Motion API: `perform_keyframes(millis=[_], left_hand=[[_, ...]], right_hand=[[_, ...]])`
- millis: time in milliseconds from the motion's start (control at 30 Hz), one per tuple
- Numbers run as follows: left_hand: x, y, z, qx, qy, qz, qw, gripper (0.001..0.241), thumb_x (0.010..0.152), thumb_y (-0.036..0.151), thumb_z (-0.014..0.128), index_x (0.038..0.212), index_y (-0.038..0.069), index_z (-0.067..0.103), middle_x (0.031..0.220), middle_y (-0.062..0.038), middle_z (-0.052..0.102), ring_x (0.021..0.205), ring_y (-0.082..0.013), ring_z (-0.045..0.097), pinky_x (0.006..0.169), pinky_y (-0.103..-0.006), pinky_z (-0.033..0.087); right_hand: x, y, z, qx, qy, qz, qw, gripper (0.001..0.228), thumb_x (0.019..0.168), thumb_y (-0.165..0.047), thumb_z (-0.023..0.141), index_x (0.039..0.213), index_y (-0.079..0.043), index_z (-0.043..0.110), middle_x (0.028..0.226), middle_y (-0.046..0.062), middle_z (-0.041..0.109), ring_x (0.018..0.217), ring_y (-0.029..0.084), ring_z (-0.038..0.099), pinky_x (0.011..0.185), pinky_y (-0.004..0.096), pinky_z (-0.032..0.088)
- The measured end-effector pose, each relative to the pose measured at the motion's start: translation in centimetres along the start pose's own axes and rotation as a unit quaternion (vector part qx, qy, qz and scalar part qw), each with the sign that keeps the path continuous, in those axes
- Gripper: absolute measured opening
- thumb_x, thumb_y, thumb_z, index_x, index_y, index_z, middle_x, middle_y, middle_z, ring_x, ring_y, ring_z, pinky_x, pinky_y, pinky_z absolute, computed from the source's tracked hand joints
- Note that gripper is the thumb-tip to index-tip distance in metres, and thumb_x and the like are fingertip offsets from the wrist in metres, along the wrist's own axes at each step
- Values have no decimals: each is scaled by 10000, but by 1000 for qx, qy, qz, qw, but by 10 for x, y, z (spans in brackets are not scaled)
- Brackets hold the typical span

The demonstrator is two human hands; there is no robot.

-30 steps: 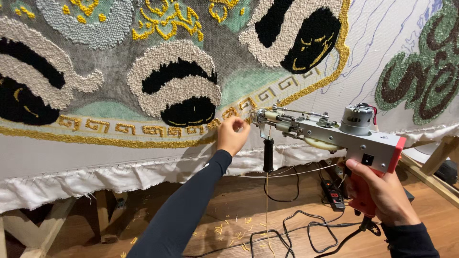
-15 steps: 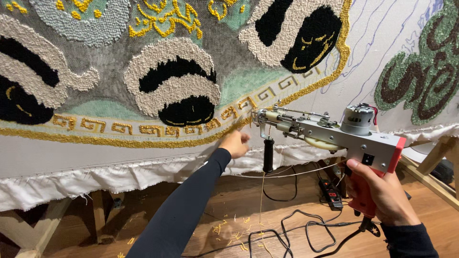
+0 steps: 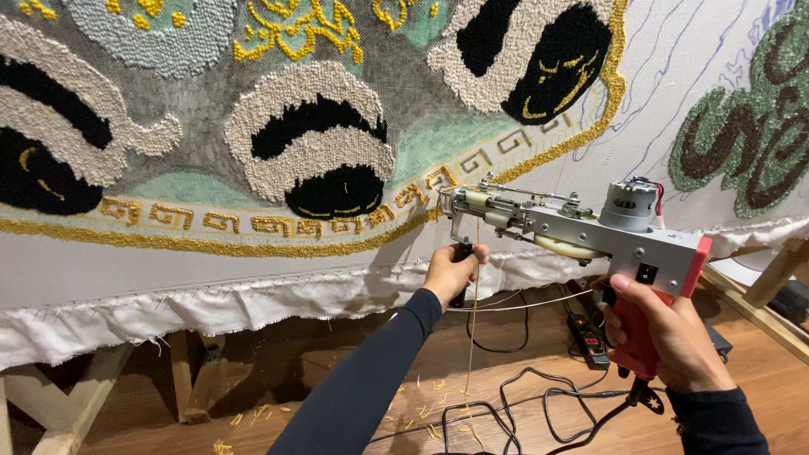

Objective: The person uses a handheld tufting gun to apply gold yarn along a pre-drawn border on a large canvas stretched on a frame. The operator guides the tool steadily while feeding yarn and occasionally adjusting the yarn with the left hand.

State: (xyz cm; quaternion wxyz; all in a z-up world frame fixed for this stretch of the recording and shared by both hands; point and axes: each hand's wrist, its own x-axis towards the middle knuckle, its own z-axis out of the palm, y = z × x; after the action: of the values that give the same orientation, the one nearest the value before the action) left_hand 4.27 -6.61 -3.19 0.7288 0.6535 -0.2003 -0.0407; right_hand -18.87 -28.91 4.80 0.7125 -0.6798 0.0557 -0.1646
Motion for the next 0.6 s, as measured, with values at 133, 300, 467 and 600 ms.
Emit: perform_keyframes(millis=[133,300,467,600], left_hand=[[-1,-15,7,-15,34,53,998,199,959,189,685,1001,-2,725,877,-41,752,713,-87,687,616,-272,554],[2,-24,4,20,29,-2,999,182,956,175,693,974,-5,717,848,-42,782,668,-111,704,586,-291,554],[0,-19,-5,124,19,-73,989,92,884,52,746,928,-27,725,811,-116,744,644,-156,709,566,-293,552],[-14,-18,-1,12,-4,15,1000,149,887,9,637,989,24,744,874,-84,759,637,-135,677,555,-279,565]], right_hand=[[2,1,0,18,-9,31,999,323,978,-343,675,1036,-64,522,674,75,517,530,178,510,380,367,426],[0,0,1,-16,18,37,999,303,912,-327,644,984,-51,542,635,65,495,502,172,485,400,356,410],[2,4,0,-4,-28,-10,1000,288,925,-302,653,1002,-51,535,633,80,510,501,185,489,456,355,422],[8,16,-4,2,-26,-11,1000,267,921,-300,646,1010,-68,546,633,91,519,497,191,491,441,368,419]])
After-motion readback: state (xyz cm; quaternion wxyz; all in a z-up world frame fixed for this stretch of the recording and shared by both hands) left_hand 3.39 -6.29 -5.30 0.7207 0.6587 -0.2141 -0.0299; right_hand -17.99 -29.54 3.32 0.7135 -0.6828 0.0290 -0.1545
